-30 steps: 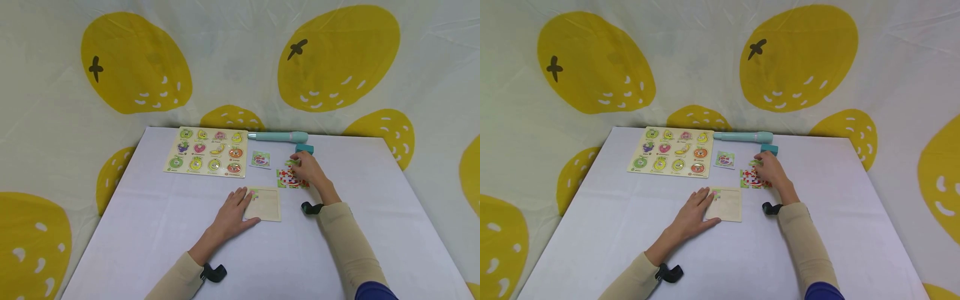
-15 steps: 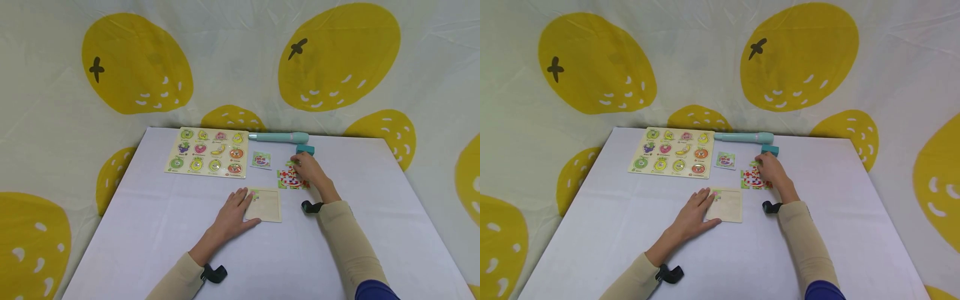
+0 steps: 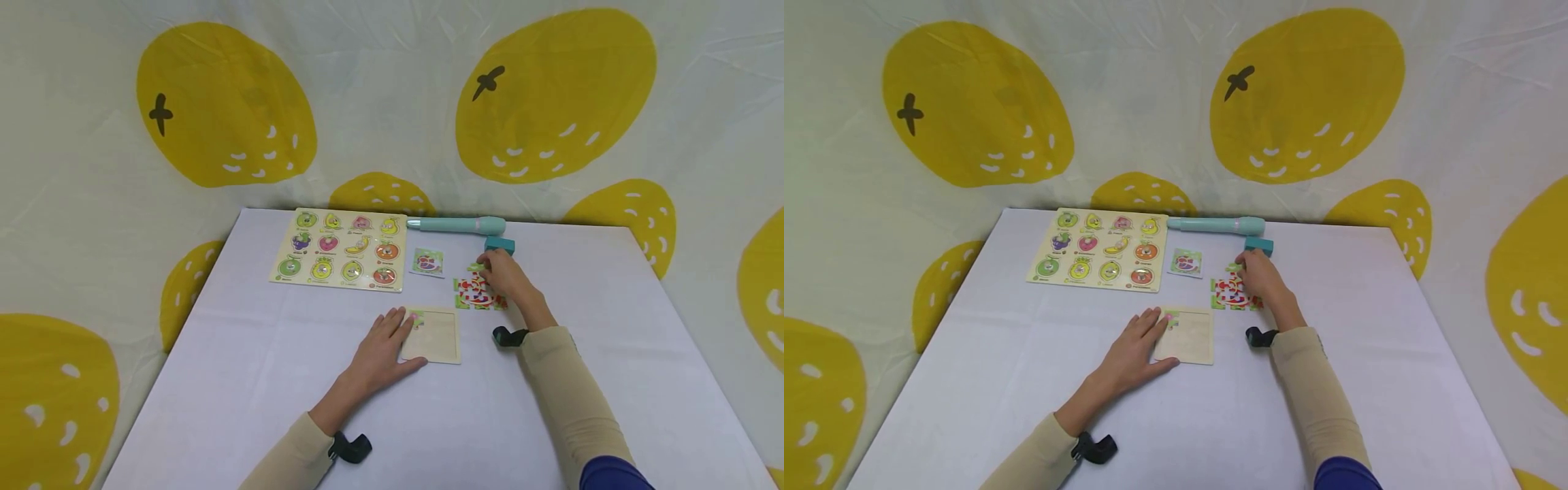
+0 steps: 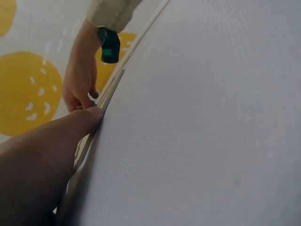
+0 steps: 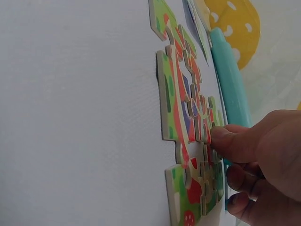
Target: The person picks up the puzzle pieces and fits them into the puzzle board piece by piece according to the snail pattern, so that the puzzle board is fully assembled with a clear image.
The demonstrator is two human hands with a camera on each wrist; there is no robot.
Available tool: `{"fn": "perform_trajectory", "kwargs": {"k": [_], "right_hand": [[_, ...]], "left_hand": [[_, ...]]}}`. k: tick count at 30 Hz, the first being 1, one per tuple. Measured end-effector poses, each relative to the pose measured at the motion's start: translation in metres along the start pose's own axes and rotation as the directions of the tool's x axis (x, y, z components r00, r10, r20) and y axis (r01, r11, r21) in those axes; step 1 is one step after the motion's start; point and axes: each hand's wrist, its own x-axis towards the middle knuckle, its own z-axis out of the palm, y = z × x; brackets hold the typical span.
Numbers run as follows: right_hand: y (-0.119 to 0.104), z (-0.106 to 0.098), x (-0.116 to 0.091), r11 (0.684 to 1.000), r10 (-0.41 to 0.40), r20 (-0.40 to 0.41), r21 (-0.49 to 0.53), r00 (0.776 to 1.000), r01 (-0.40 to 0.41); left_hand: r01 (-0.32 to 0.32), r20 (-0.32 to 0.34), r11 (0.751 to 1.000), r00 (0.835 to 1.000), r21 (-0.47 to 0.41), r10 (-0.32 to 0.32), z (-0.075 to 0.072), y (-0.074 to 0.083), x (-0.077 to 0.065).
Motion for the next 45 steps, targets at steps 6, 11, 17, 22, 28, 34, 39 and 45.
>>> {"fn": "perform_trajectory", "kwargs": {"k": [6, 11, 17, 22, 28, 34, 39, 45], "right_hand": [[0.004, -0.002, -0.001, 1.000, -0.001, -0.029, 0.010, 1.000, 0.001], [0.004, -0.004, -0.003, 0.999, -0.012, -0.056, 0.030, 0.998, 0.014], [0.002, -0.007, -0.008, 0.999, -0.006, -0.099, 0.047, 0.995, 0.011], [-0.001, -0.008, -0.013, 0.998, -0.039, -0.135, 0.049, 0.990, 0.046], [-0.011, -0.010, -0.021, 0.992, -0.091, -0.165, 0.067, 0.982, 0.103], [-0.025, -0.010, -0.031, 0.992, -0.083, -0.140, 0.078, 0.987, 0.094], [-0.034, -0.009, -0.040, 0.991, -0.090, -0.126, 0.086, 0.988, 0.102], [-0.045, -0.004, -0.050, 0.991, -0.109, -0.096, 0.068, 0.989, 0.116]], "left_hand": [[-0.005, -0.011, 1.000, 1.000, 0.005, 0.005, 0.001, 0.001, 0.000], [-0.006, -0.006, 1.000, 1.000, 0.013, 0.006, 0.001, 0.001, 0.001], [-0.008, -0.004, 1.000, 1.000, 0.005, 0.008, 0.000, 0.003, 0.001], [-0.004, 0.000, 1.000, 1.000, 0.004, 0.004, 0.000, 0.004, 0.001], [-0.007, -0.003, 1.000, 1.000, 0.001, 0.007, -0.002, 0.004, 0.002], [-0.006, 0.002, 1.000, 1.000, 0.005, 0.006, -0.005, 0.002, 0.001], [0.005, 0.029, 1.000, 1.000, 0.012, -0.005, -0.007, 0.002, 0.001], [0.006, 0.046, 1.000, 0.999, 0.016, -0.007, -0.011, 0.005, 0.005]]}}
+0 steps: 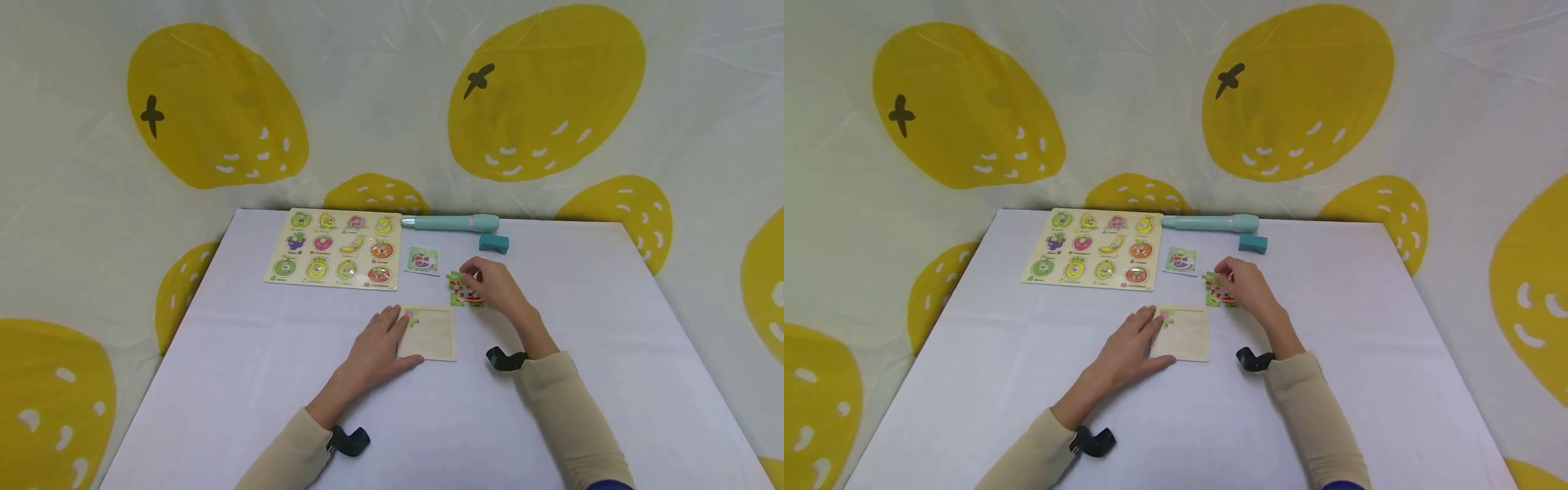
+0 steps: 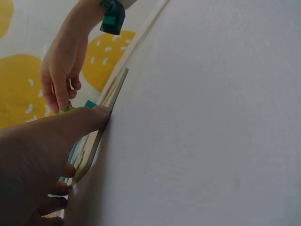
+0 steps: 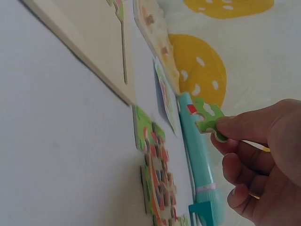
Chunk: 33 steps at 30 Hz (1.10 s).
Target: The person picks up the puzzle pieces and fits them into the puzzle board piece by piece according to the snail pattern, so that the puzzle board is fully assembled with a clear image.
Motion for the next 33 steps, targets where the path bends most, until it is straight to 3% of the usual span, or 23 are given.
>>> {"fn": "perform_trajectory", "kwargs": {"k": [16, 27, 33], "right_hand": [[-0.022, 0.026, -0.016, 0.994, -0.096, 0.051, 0.056, 0.994, 0.093], [-0.028, 0.042, -0.020, 0.990, -0.097, 0.156, 0.121, 0.983, 0.078], [-0.031, 0.047, -0.021, 0.991, -0.084, 0.204, 0.116, 0.975, 0.061]], "left_hand": [[0.008, 0.062, 1.000, 0.998, -0.007, -0.007, -0.003, 0.001, 0.005], [-0.008, 0.048, 1.000, 0.999, -0.018, 0.009, -0.003, 0.000, 0.004], [-0.033, 0.051, 0.999, 0.998, 0.019, 0.032, -0.001, -0.001, 0.005]]}}
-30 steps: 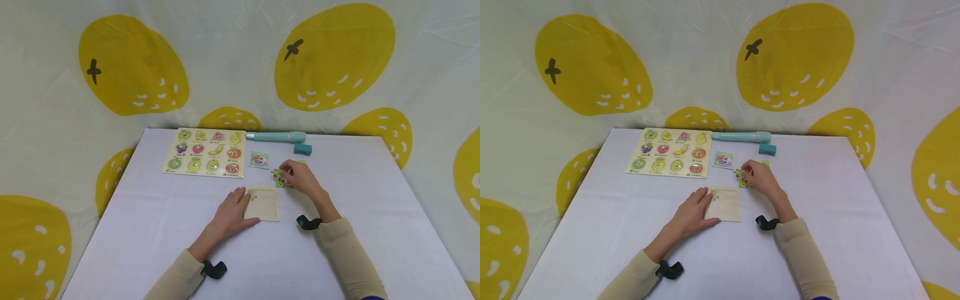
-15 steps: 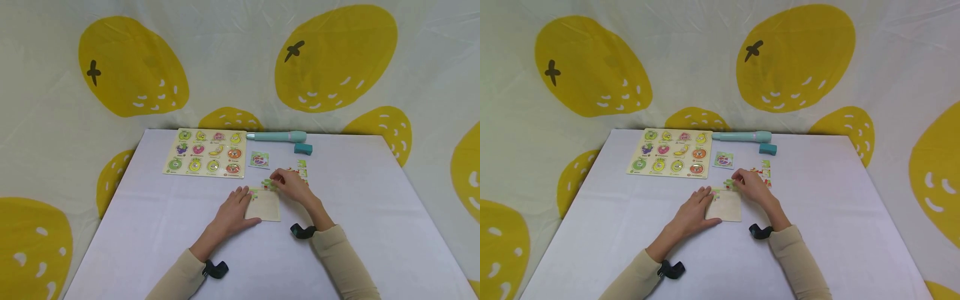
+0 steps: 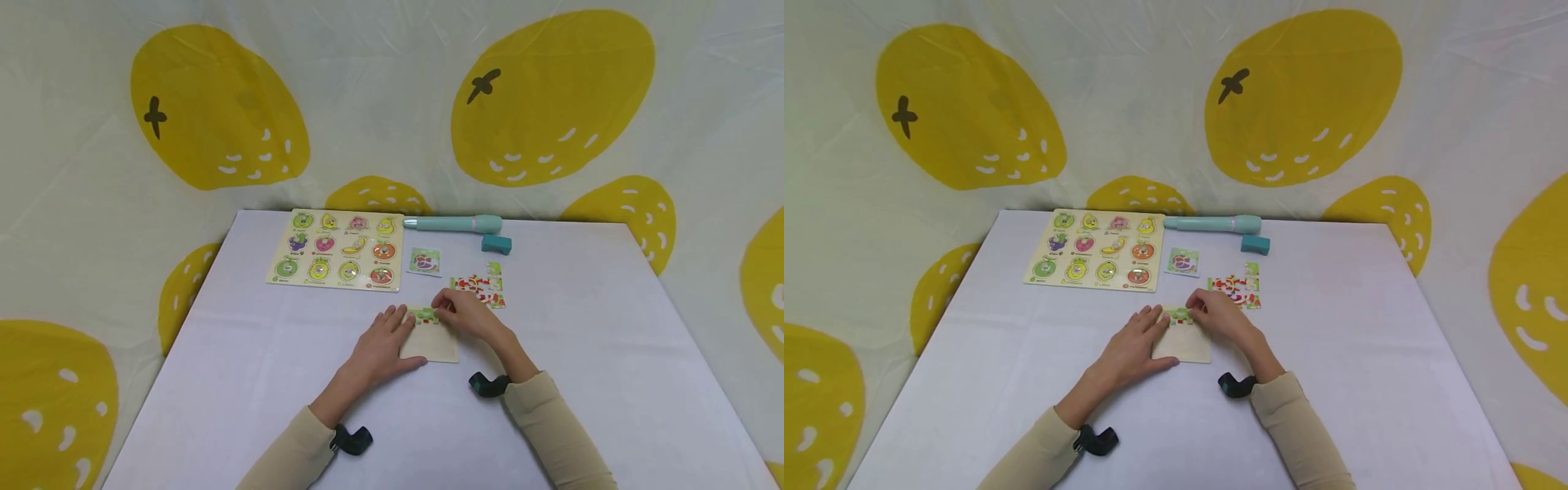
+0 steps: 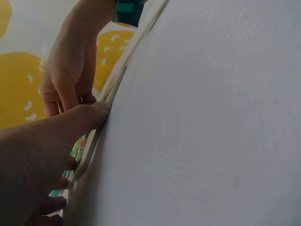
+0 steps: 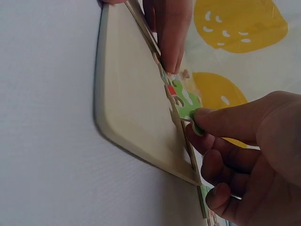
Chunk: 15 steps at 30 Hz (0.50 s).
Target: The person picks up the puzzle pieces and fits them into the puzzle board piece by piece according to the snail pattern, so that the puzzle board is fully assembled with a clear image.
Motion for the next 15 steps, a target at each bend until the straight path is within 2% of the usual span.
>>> {"fn": "perform_trajectory", "kwargs": {"k": [7, 15], "right_hand": [[0.0022, 0.0049, 0.0028, 1.000, 0.011, 0.020, -0.025, 1.000, -0.011], [0.0053, 0.0079, 0.0057, 0.999, 0.017, 0.010, -0.051, 1.000, -0.016]], "left_hand": [[-0.012, -0.029, 0.999, 0.999, 0.039, 0.013, 0.0014, 0.0009, 0.0000], [0.000, 0.006, 0.999, 1.000, 0.051, 0.000, 0.0042, 0.0034, 0.0011]]}}
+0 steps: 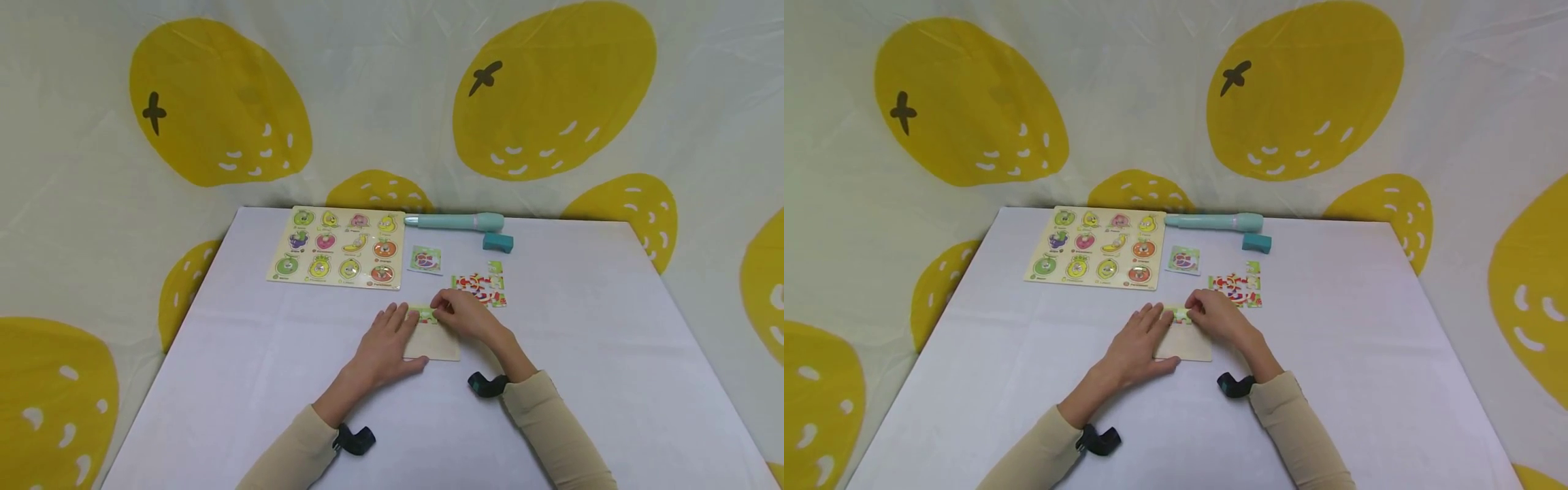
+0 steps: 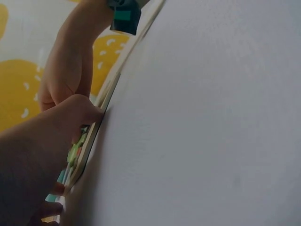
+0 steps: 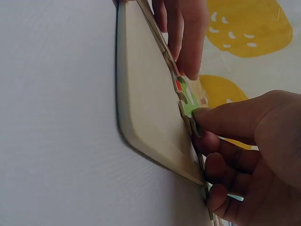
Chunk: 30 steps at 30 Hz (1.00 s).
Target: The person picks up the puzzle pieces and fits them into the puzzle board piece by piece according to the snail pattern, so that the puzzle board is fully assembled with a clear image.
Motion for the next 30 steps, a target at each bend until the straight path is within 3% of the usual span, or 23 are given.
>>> {"fn": "perform_trajectory", "kwargs": {"k": [10, 23, 30], "right_hand": [[0.0005, 0.0008, -0.0015, 0.997, -0.069, -0.043, -0.027, 0.997, 0.068], [0.0025, 0.0016, -0.0016, 0.999, -0.041, -0.015, -0.011, 0.999, 0.041], [0.0018, 0.0025, 0.0010, 0.999, -0.040, -0.021, -0.004, 0.999, 0.040]], "left_hand": [[0.002, -0.026, 0.999, 1.000, 0.053, -0.001, 0.0024, 0.0045, 0.0011], [0.006, -0.012, 0.997, 1.000, 0.074, -0.005, 0.0009, 0.0067, 0.0004], [0.016, -0.036, 0.999, 0.999, 0.044, -0.014, -0.0006, 0.0055, -0.0002]]}}
